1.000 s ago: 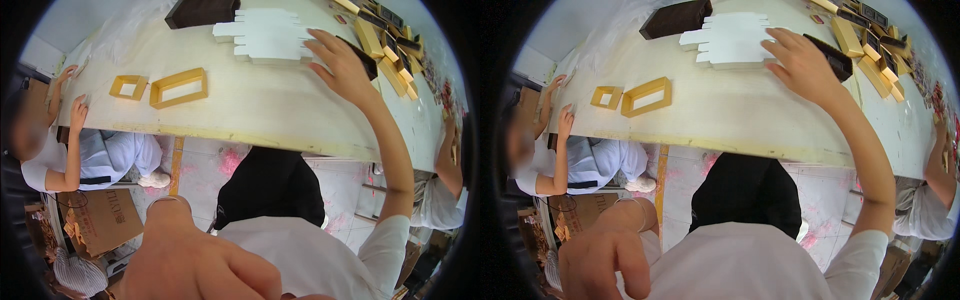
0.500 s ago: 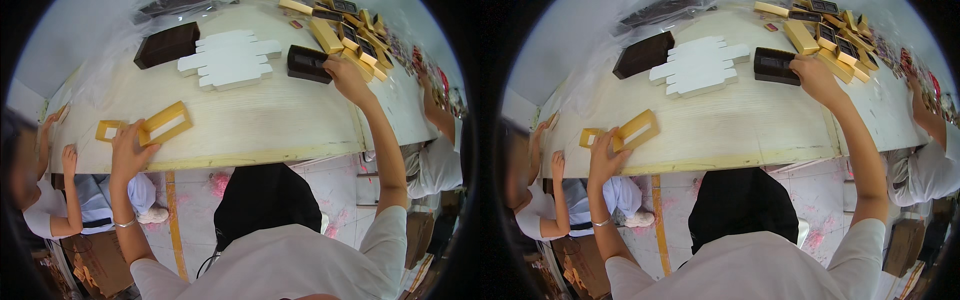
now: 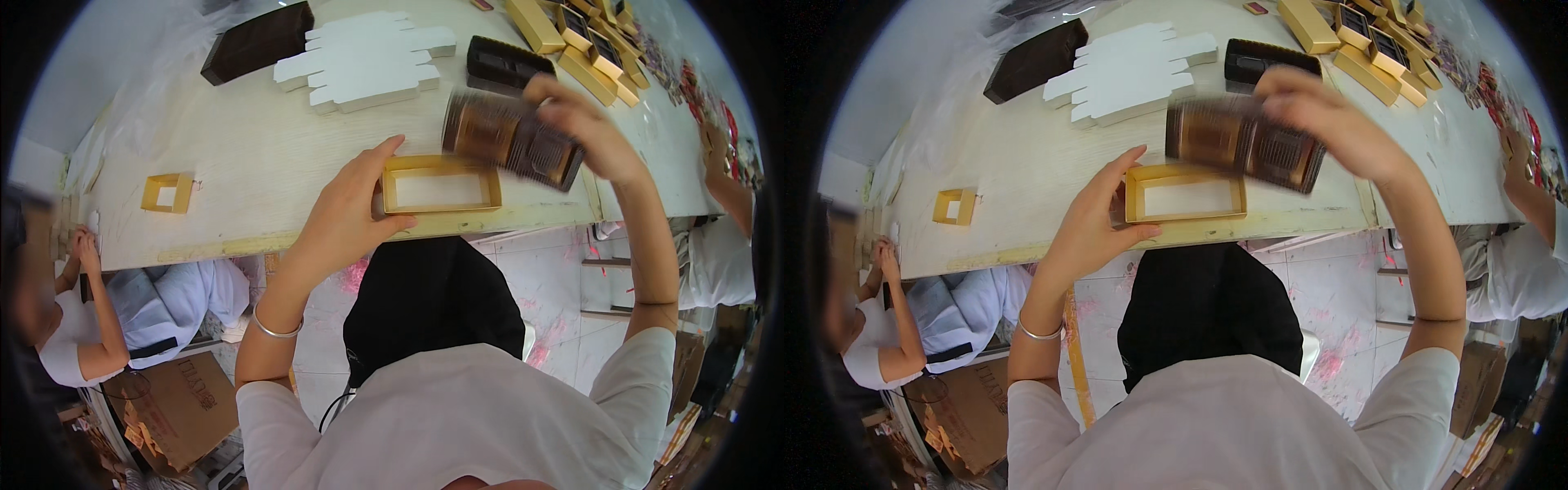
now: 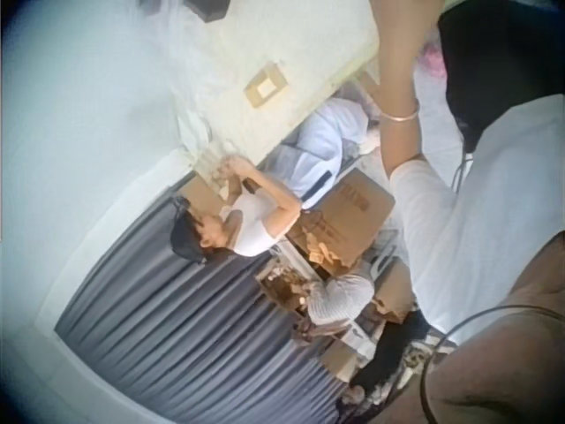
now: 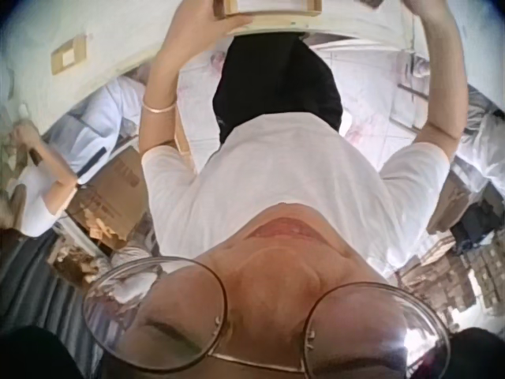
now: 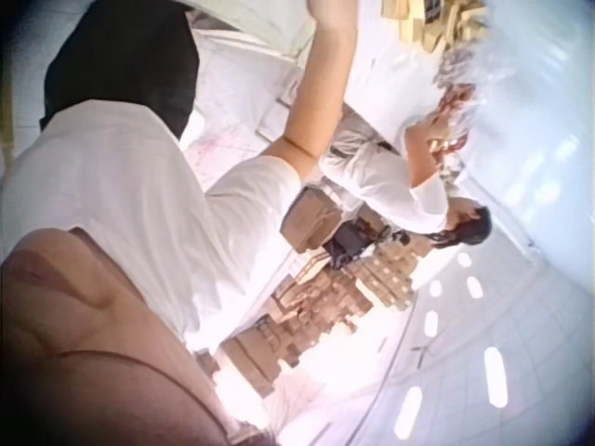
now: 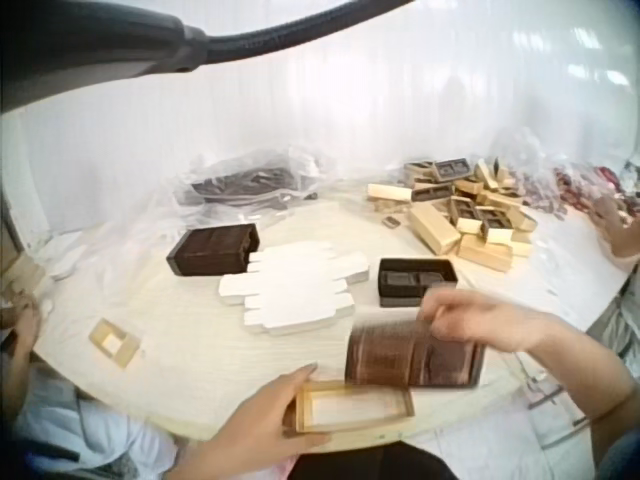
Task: The person folds white cardboard inserts and places them into gold-colored rectangular boxes. They then insert black plastic trays into the boxes and set the completed units aside on the table. The process is repeated multiple times with consistent hand motions.
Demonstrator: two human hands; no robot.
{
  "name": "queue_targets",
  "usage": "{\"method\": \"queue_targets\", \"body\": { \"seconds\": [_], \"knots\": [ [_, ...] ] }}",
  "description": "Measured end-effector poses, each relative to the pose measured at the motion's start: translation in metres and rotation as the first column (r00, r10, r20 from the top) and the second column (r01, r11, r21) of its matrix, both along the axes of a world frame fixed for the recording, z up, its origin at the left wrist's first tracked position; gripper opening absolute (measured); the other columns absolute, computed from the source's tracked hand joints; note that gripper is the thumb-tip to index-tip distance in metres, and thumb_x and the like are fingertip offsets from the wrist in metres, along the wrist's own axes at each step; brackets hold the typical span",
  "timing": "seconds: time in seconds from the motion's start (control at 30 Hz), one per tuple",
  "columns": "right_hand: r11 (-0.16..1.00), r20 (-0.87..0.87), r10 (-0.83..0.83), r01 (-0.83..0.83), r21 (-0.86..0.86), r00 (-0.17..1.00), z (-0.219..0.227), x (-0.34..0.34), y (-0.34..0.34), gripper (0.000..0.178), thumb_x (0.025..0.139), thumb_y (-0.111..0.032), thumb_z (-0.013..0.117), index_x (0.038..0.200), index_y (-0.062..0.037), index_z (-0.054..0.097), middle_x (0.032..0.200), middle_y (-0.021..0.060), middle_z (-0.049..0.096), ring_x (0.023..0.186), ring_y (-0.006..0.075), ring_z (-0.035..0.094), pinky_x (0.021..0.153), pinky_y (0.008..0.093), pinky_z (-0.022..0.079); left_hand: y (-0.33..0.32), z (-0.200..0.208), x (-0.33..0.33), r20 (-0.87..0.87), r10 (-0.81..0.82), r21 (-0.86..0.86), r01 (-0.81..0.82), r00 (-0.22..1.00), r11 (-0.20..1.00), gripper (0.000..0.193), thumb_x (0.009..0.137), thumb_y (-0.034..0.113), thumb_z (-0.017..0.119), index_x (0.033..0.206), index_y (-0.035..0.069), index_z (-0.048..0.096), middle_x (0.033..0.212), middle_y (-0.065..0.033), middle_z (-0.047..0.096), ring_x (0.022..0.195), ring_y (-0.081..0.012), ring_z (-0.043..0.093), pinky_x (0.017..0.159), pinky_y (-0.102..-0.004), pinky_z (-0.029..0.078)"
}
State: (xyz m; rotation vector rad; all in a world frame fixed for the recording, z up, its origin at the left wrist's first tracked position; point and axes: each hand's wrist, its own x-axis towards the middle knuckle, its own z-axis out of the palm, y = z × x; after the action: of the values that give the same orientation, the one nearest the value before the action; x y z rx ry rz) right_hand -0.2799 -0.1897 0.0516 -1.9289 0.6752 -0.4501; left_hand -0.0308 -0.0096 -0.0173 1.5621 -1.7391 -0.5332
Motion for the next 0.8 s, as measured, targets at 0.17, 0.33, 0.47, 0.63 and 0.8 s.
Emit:
{"method": "queue_targets", "body": {
  "seconds": [0.17,0.33,0.47,0.63,0.8],
  "knots": [
    [0.997,-0.456,-0.038,0.007,-0.071,0.889,-0.011,0.027,0.029,0.035,0.090,-0.036,0.054,0.098,-0.0023,0.056,0.086,0.0100,0.059,0.074,0.0206,0.058,0.062,0.0340,0.048,-0.008,0.009,-0.016,-0.017,-0.105,0.004,0.106,0.994,0.994,0.072,0.071,0.009,0.076,0.135,0.008,0.041,0.115,-0.0149,0.051,0.096,-0.0323,0.056,0.083,-0.0368,0.047],
    [0.790,-0.306,-0.068,-0.136,-0.598,0.949,-0.013,0.037,0.040,0.042,0.095,-0.036,0.049,0.123,-0.0051,0.046,0.105,0.0201,0.057,0.084,0.0338,0.060,0.072,0.0381,0.048,-0.013,0.010,-0.018,-0.003,-0.127,0.095,0.126,0.992,0.987,0.072,0.069,0.007,0.077,0.134,0.010,0.046,0.114,-0.0083,0.050,0.091,-0.0202,0.053,0.076,-0.0284,0.047],
    [0.750,-0.220,0.360,-0.421,-0.509,0.907,0.002,0.001,0.028,0.040,0.087,-0.020,0.060,0.126,-0.0096,0.054,0.128,0.0167,0.048,0.101,0.0293,0.056,0.083,0.0390,0.047,-0.008,0.019,-0.009,-0.108,-0.108,0.185,0.127,0.988,0.975,0.071,0.068,0.006,0.077,0.133,0.010,0.048,0.112,-0.0062,0.050,0.089,-0.0168,0.052,0.072,-0.0255,0.047],
    [0.386,-0.286,0.340,-0.411,-0.826,0.896,-0.028,-0.006,0.045,0.042,0.069,-0.008,0.068,0.111,-0.0038,0.064,0.122,0.0213,0.054,0.095,0.0302,0.061,0.078,0.0369,0.052,-0.016,0.016,-0.004,-0.103,-0.173,0.166,0.189,0.979,0.968,0.074,0.067,0.007,0.078,0.134,0.011,0.048,0.109,-0.0047,0.050,0.087,-0.0162,0.051,0.069,-0.0245,0.047],
    [0.177,-0.271,0.328,-0.341,-0.923,0.905,-0.040,-0.001,0.040,0.041,0.066,-0.005,0.067,0.107,0.0009,0.064,0.118,0.0230,0.055,0.088,0.0317,0.063,0.073,0.0365,0.054,-0.016,0.016,0.001,-0.055,-0.202,0.171,0.209,0.978,0.963,0.078,0.066,0.007,0.078,0.137,0.012,0.046,0.106,-0.0055,0.049,0.087,-0.0178,0.051,0.069,-0.0253,0.048]
  ]
}}
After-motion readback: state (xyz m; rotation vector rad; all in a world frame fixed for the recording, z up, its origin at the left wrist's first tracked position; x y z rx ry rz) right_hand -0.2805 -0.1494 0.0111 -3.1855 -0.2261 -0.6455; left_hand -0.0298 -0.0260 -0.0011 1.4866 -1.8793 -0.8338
